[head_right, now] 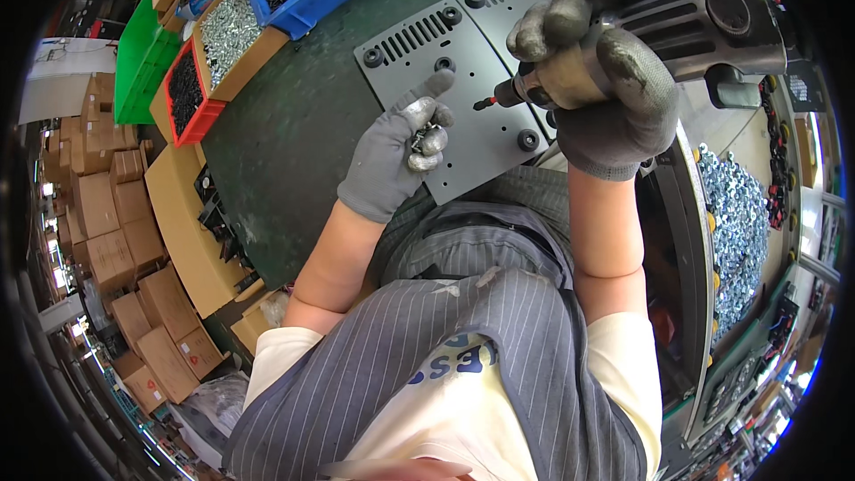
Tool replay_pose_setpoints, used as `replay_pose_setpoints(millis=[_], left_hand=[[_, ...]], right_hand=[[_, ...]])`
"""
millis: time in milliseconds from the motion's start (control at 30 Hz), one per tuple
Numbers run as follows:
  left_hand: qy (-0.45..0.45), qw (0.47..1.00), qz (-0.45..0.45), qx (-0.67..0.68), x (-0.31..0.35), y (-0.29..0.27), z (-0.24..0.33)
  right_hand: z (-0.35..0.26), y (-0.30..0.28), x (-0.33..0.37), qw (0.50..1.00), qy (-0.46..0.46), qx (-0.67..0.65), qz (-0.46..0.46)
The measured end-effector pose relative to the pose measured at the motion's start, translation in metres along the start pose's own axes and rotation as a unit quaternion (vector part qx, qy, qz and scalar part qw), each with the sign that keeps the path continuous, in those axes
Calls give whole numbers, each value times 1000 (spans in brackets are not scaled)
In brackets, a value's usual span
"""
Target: Assembling components into a metal housing, including installing rubber grommets and using a pneumatic screwdriver.
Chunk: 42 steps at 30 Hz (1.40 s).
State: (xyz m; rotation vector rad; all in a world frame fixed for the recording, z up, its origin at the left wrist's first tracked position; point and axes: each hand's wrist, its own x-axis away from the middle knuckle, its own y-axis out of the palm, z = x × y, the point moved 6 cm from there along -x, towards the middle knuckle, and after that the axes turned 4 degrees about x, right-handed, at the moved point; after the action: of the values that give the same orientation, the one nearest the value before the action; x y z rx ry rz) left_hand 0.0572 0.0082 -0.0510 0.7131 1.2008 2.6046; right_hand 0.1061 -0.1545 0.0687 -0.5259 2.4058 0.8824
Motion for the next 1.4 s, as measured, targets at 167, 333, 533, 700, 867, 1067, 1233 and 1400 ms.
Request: replay_pose_setpoints(millis=[167,333,533,700,867,1067,1233,1400], left_hand=[[-5,999,32,4,2,-6,0],[-40,997,-37,58,5,1,-10],[-55,977,-104,179,7,13,-12],[-62,975,-89,193,9,17,-16],[-82,972,-101,194,6,19,-20],[-77,978,-132,140,7,29,-22],[27,992,38,-121,9,33,-13],[119,955,22,-269,-3,15,16]], right_hand=[[4,6,-1,1000,2,-23,-3],[12,16,-1,999,15,-45,-11],[20,21,4,997,5,-75,-2],[20,21,7,997,8,-72,-4],[18,16,8,996,5,-73,-41],[19,4,17,991,19,-130,29],[20,-13,27,982,24,-87,167],[13,-39,31,964,32,-158,213]])
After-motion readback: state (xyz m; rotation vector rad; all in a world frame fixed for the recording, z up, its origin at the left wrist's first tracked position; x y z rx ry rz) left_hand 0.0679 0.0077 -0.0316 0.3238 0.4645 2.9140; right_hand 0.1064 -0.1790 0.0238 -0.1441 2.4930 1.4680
